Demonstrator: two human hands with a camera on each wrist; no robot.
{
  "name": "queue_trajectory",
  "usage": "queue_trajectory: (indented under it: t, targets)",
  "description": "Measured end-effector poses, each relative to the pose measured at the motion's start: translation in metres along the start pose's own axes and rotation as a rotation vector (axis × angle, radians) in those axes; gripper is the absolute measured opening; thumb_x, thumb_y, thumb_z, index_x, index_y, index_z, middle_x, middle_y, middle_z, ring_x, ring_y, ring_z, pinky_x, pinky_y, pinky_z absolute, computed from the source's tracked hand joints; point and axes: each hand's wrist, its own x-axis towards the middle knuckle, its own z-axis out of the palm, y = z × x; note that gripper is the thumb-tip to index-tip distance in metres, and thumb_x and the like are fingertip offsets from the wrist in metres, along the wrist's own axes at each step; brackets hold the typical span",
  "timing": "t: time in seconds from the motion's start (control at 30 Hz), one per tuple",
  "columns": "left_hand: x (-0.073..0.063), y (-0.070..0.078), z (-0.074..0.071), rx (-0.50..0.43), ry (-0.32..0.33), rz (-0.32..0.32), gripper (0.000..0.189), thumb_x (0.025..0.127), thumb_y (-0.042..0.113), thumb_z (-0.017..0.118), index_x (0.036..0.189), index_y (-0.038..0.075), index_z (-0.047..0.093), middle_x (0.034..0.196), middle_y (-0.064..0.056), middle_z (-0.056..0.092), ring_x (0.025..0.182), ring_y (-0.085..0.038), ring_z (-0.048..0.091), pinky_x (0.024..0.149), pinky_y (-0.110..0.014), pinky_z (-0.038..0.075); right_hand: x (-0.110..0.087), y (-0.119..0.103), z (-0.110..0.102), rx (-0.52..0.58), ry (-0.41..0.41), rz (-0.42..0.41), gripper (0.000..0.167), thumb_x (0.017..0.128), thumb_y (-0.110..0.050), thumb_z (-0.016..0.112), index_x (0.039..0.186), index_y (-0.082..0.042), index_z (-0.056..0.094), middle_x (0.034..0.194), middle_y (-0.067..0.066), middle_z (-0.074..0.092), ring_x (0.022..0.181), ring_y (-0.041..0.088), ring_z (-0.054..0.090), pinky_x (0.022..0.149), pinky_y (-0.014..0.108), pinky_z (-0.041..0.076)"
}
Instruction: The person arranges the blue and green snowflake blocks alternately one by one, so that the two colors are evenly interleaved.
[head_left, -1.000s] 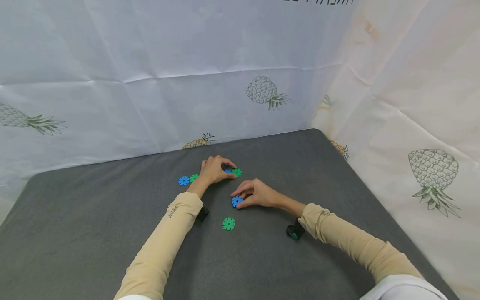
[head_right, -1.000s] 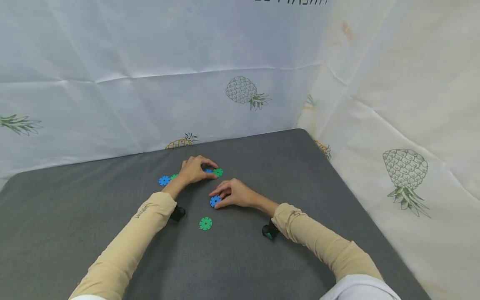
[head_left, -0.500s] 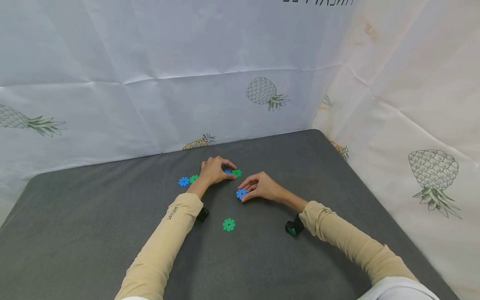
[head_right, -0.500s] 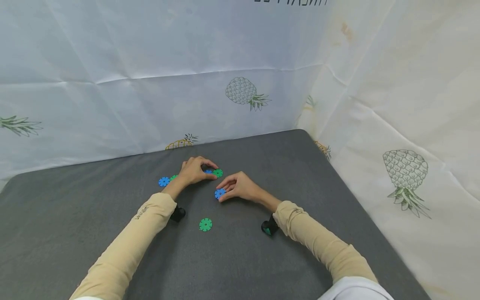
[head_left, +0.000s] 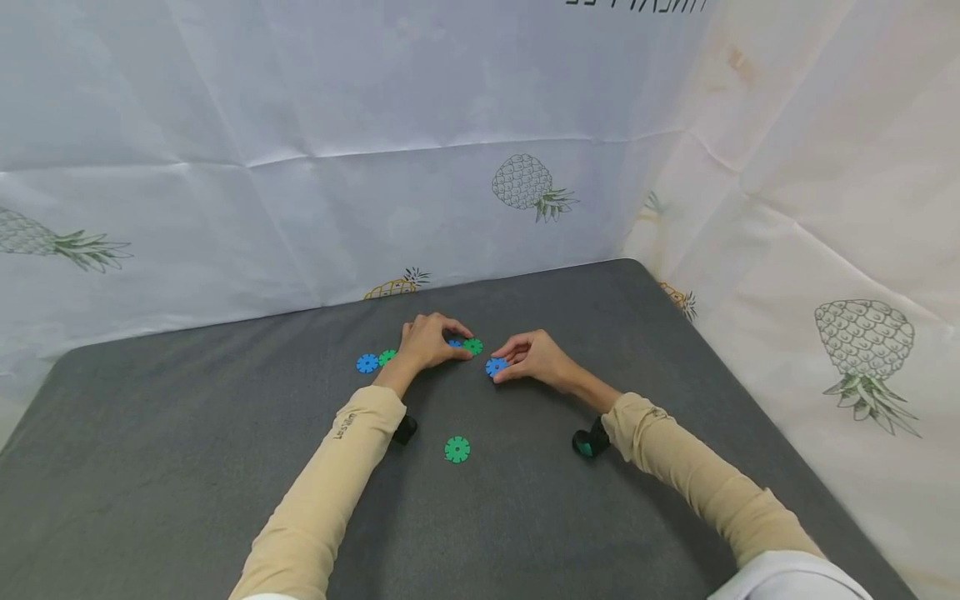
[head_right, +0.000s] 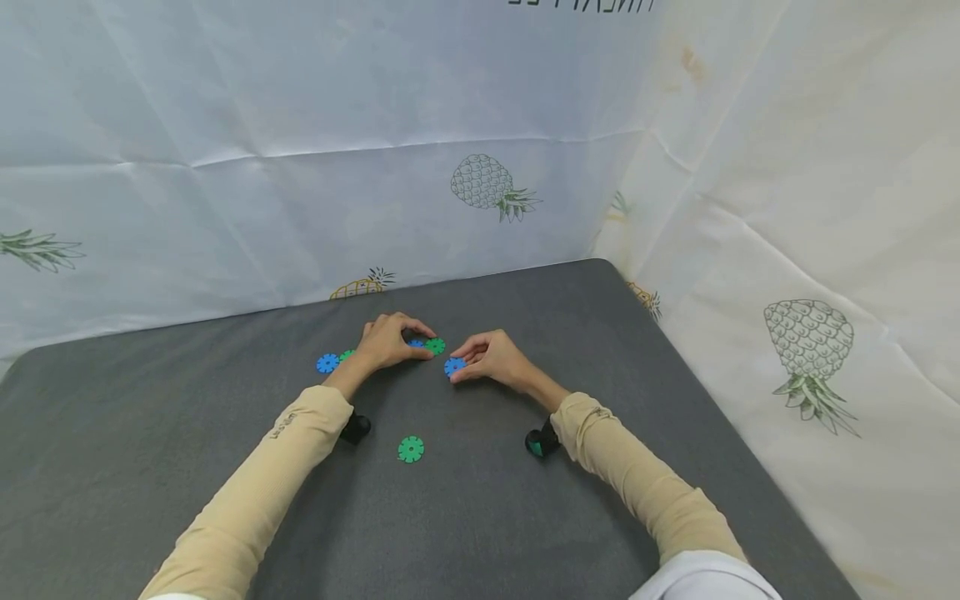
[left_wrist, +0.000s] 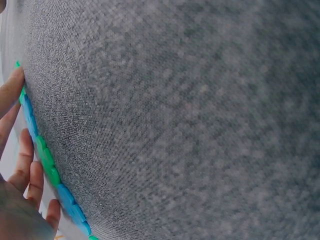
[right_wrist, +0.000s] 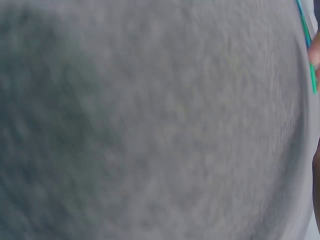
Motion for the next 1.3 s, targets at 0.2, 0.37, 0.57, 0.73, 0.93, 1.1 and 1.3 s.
queue_trajectory:
  t: [0.2,0.37,0.57,0.73,0.93,1.1,1.3]
  targets:
    - [-0.001,0.002,-0.003,-0.001,-0.004,0.0,0.032,0.08,0.04,0.077,0.109,0.027,0.074,0.122,-0.002,0.059,0.112,-0.028,0.047,0.096,-0.052,0.028,0.003,0.005,-0.011,0.023,0.047,0.012,0.029,0.072,0.002,0.081,0.099,0.006,0.071,0.081,0.005,0.071,0.069,0.011,0.065,0.064,0.026,0.054]
    - [-0.001,0.003,-0.005,-0.003,-0.002,0.001,0.031,0.08,0.04,0.078,0.109,0.027,0.074,0.122,-0.003,0.059,0.112,-0.029,0.047,0.096,-0.052,0.028,0.008,0.007,-0.019,0.054,0.082,0.023,0.03,0.073,0.004,0.08,0.101,0.01,0.069,0.074,0.001,0.066,0.066,0.009,0.062,0.063,0.024,0.053]
    - [-0.002,0.004,-0.006,-0.017,0.006,0.017,0.031,0.08,0.037,0.079,0.108,0.025,0.074,0.121,-0.002,0.062,0.11,-0.03,0.049,0.094,-0.052,0.03,0.014,0.007,-0.024,0.071,0.115,0.059,0.034,0.072,0.007,0.08,0.104,0.012,0.068,0.077,0.001,0.067,0.07,0.01,0.062,0.066,0.024,0.054]
    - [-0.003,0.005,-0.007,-0.015,0.008,0.021,0.031,0.08,0.036,0.078,0.108,0.024,0.074,0.121,-0.003,0.062,0.109,-0.03,0.049,0.092,-0.052,0.031,0.019,0.006,-0.023,0.066,0.14,0.087,0.036,0.072,0.003,0.081,0.105,0.01,0.068,0.079,0.002,0.067,0.073,0.012,0.063,0.069,0.026,0.055]
    - [-0.002,0.006,-0.006,-0.002,-0.001,0.005,0.032,0.081,0.038,0.078,0.11,0.025,0.074,0.123,-0.003,0.061,0.11,-0.029,0.049,0.093,-0.052,0.031,0.025,0.007,-0.018,0.071,0.165,0.101,0.036,0.073,0.005,0.08,0.106,0.012,0.067,0.075,0.0,0.067,0.07,0.01,0.063,0.068,0.026,0.056]
    - [-0.002,0.005,-0.004,0.007,-0.005,-0.009,0.032,0.081,0.039,0.077,0.11,0.026,0.074,0.124,-0.003,0.059,0.112,-0.03,0.048,0.095,-0.052,0.03,0.028,0.005,-0.012,0.034,0.19,0.102,0.036,0.072,0.004,0.081,0.105,0.011,0.068,0.077,0.003,0.067,0.07,0.01,0.063,0.067,0.026,0.056]
    - [-0.002,0.004,-0.001,0.003,-0.003,-0.019,0.031,0.081,0.04,0.077,0.109,0.027,0.074,0.124,-0.003,0.059,0.111,-0.03,0.048,0.095,-0.051,0.03,0.031,0.001,-0.008,-0.155,0.198,0.091,0.032,0.072,-0.006,0.083,0.101,0.004,0.072,0.085,0.009,0.069,0.076,0.014,0.063,0.068,0.026,0.054]
